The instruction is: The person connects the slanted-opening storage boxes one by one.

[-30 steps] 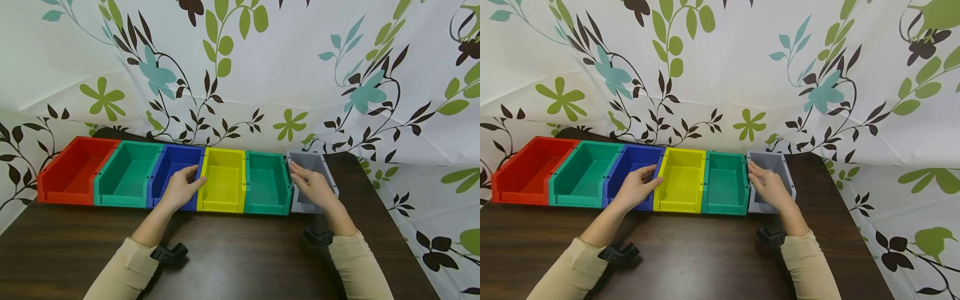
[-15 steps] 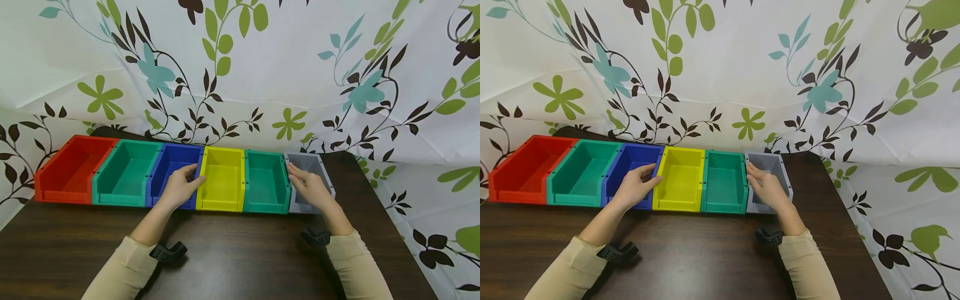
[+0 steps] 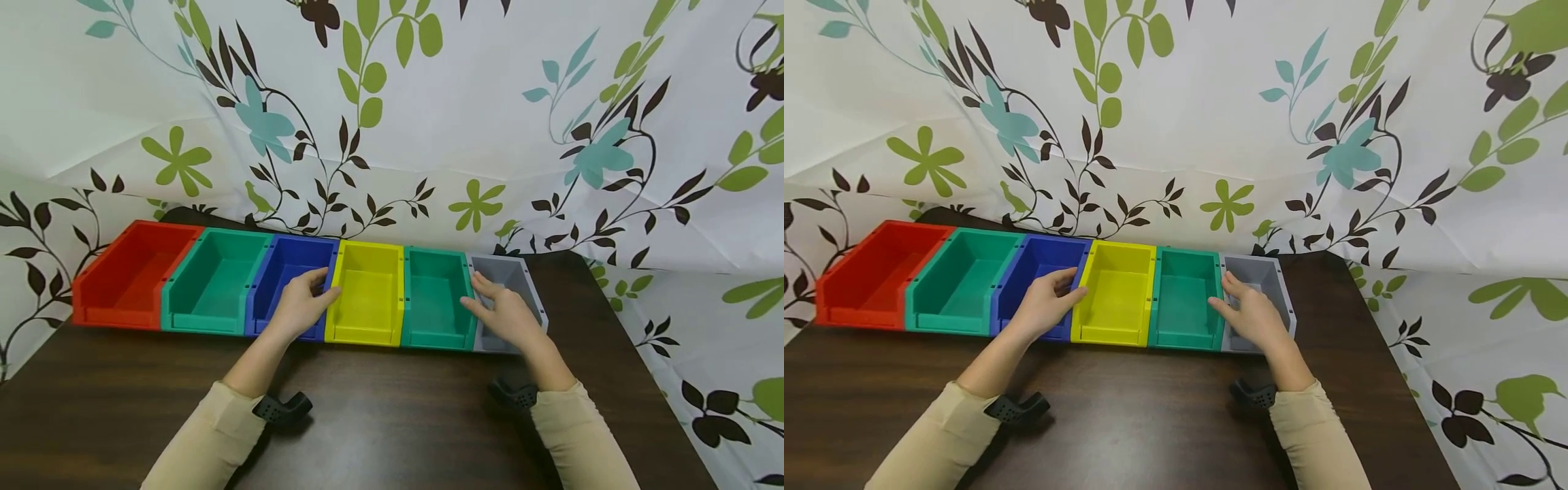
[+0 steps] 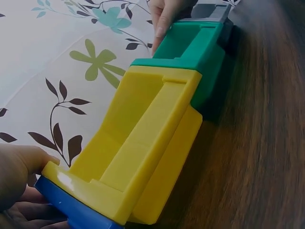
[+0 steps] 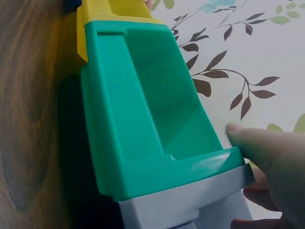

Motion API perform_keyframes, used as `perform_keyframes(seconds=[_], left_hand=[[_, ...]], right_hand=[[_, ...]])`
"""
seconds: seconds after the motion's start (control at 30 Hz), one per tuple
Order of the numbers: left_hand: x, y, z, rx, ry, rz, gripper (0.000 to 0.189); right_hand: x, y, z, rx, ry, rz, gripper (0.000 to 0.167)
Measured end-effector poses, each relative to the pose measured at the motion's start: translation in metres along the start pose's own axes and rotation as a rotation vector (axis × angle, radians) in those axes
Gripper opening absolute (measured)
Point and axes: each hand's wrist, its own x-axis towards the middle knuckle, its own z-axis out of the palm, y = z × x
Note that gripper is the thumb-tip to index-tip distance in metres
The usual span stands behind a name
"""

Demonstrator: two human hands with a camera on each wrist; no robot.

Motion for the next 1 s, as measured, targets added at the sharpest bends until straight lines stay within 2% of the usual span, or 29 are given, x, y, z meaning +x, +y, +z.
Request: perform_keyframes(seconds=[0.1, 0.23, 0.57, 0.67, 0.77, 0.87, 1.0], left_hand=[[0.008, 0.005, 0.008, -0.007, -0.001, 0.024, 0.060], [0.021, 0.014, 0.026, -0.025, -0.011, 0.056, 0.060], [0.048, 0.046, 0.080, -0.044, -0.020, 0.141, 0.058], [0.054, 0.053, 0.090, -0.047, -0.032, 0.146, 0.058], [0.057, 0.056, 0.094, -0.033, -0.050, 0.139, 0.059], [0.059, 0.056, 0.091, 0.043, -0.067, 0.149, 0.060], [0.056, 0.054, 0.078, 0.306, -0.087, 0.226, 0.067]], right_hand=[[-0.003, 0.004, -0.006, -0.019, -0.030, 0.059, 0.073], [-0.006, 0.017, -0.017, -0.037, -0.040, 0.111, 0.070], [-0.014, 0.057, -0.042, -0.123, -0.028, 0.230, 0.065], [-0.012, 0.065, -0.046, -0.134, -0.028, 0.270, 0.064], [-0.008, 0.068, -0.045, -0.149, -0.009, 0.292, 0.061], [-0.003, 0.060, -0.038, -0.167, 0.073, 0.287, 0.056], [0.005, 0.038, -0.023, -0.192, 0.214, 0.157, 0.053]])
